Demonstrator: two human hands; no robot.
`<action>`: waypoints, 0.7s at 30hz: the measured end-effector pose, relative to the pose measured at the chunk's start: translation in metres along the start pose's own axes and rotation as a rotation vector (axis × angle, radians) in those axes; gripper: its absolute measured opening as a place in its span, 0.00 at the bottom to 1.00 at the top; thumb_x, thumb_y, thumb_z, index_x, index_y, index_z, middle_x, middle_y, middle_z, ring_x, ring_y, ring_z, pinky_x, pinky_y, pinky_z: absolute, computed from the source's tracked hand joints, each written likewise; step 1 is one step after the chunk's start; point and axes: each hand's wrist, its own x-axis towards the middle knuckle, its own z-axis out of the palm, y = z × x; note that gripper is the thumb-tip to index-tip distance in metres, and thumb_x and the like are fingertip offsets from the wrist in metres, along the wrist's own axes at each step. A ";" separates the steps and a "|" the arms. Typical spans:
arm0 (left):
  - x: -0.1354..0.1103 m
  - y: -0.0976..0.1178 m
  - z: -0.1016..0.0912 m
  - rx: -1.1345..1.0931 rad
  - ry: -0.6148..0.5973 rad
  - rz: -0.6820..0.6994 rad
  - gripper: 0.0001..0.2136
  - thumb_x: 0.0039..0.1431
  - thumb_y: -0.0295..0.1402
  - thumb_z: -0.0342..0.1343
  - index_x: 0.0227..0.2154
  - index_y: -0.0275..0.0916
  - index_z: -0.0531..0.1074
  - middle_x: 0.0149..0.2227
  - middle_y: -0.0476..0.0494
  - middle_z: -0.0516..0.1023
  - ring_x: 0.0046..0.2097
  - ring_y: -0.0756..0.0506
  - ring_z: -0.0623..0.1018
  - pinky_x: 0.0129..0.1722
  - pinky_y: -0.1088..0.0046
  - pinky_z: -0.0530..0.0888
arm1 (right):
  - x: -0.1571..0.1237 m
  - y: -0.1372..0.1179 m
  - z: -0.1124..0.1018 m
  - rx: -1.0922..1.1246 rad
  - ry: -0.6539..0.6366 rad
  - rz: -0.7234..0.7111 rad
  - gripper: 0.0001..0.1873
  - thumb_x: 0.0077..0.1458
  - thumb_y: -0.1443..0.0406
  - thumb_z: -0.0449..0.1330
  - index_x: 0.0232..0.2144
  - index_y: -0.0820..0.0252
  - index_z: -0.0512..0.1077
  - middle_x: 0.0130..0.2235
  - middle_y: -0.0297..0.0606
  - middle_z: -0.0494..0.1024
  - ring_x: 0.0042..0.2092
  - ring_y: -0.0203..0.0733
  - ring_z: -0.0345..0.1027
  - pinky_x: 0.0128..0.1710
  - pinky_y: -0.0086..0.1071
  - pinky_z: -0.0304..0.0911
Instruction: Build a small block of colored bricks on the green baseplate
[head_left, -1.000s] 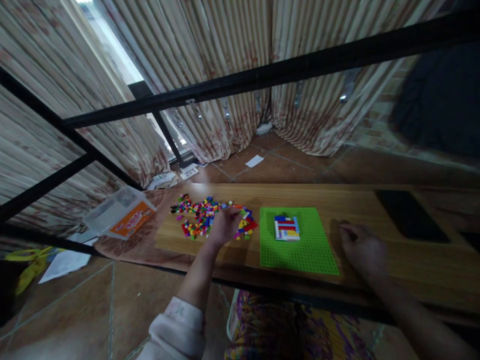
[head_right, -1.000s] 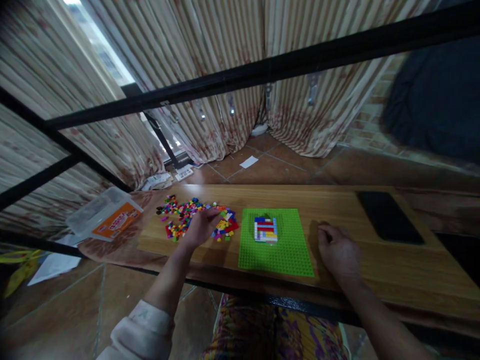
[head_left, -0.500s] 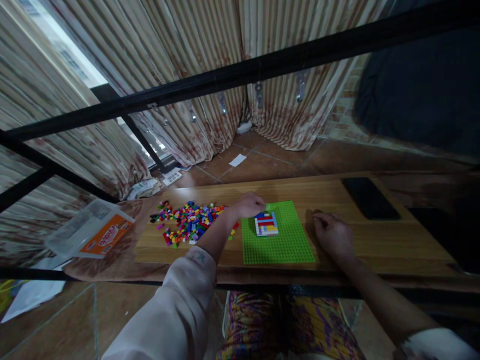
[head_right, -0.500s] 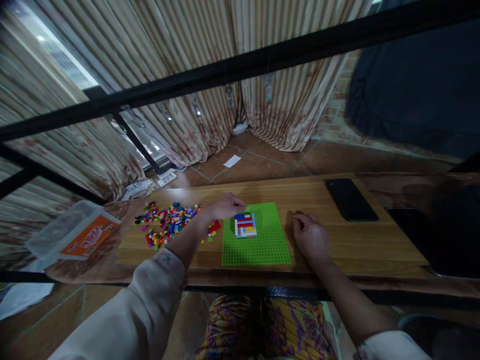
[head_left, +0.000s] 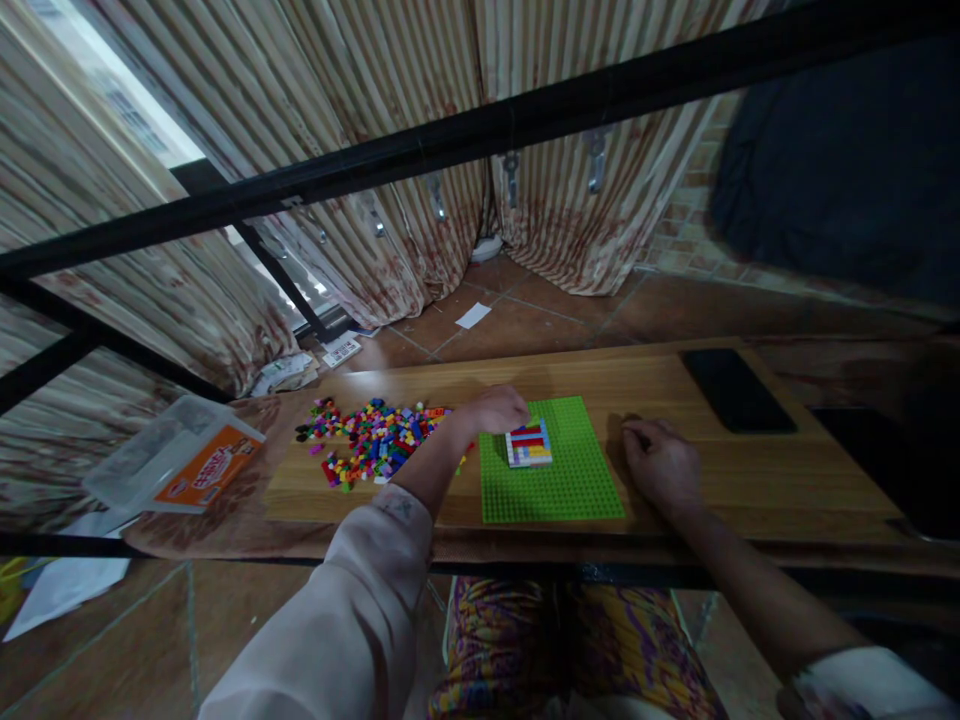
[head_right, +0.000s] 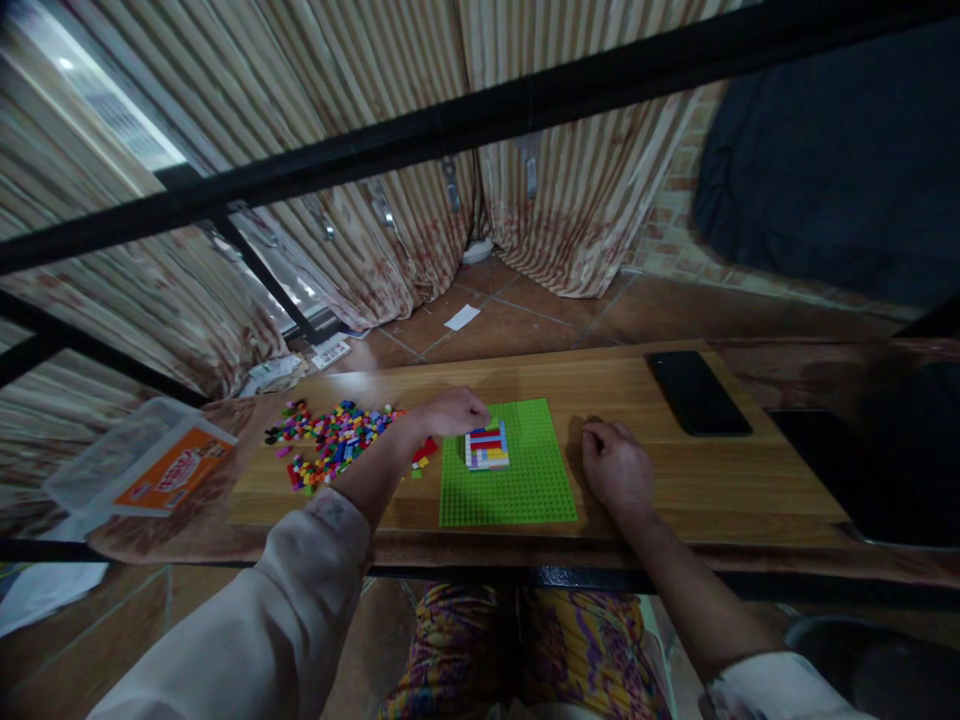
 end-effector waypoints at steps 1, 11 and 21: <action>0.001 0.000 -0.001 0.008 -0.003 0.003 0.11 0.51 0.24 0.51 0.17 0.36 0.74 0.15 0.55 0.63 0.22 0.54 0.62 0.24 0.78 0.57 | 0.000 0.000 0.000 -0.006 0.000 -0.001 0.15 0.57 0.60 0.51 0.33 0.58 0.76 0.35 0.42 0.78 0.33 0.44 0.70 0.33 0.34 0.62; 0.006 0.007 -0.010 0.058 -0.021 0.027 0.11 0.48 0.21 0.53 0.16 0.37 0.75 0.16 0.52 0.69 0.24 0.51 0.66 0.29 0.75 0.61 | 0.000 0.001 0.000 -0.024 -0.010 0.019 0.16 0.57 0.59 0.50 0.32 0.58 0.76 0.33 0.43 0.77 0.31 0.43 0.70 0.31 0.34 0.60; 0.014 0.007 -0.012 -0.018 0.061 -0.028 0.06 0.53 0.25 0.60 0.23 0.33 0.74 0.23 0.51 0.74 0.30 0.51 0.72 0.34 0.76 0.70 | 0.000 0.001 0.000 -0.013 -0.001 0.018 0.15 0.58 0.60 0.51 0.33 0.59 0.76 0.34 0.42 0.77 0.33 0.43 0.70 0.33 0.34 0.61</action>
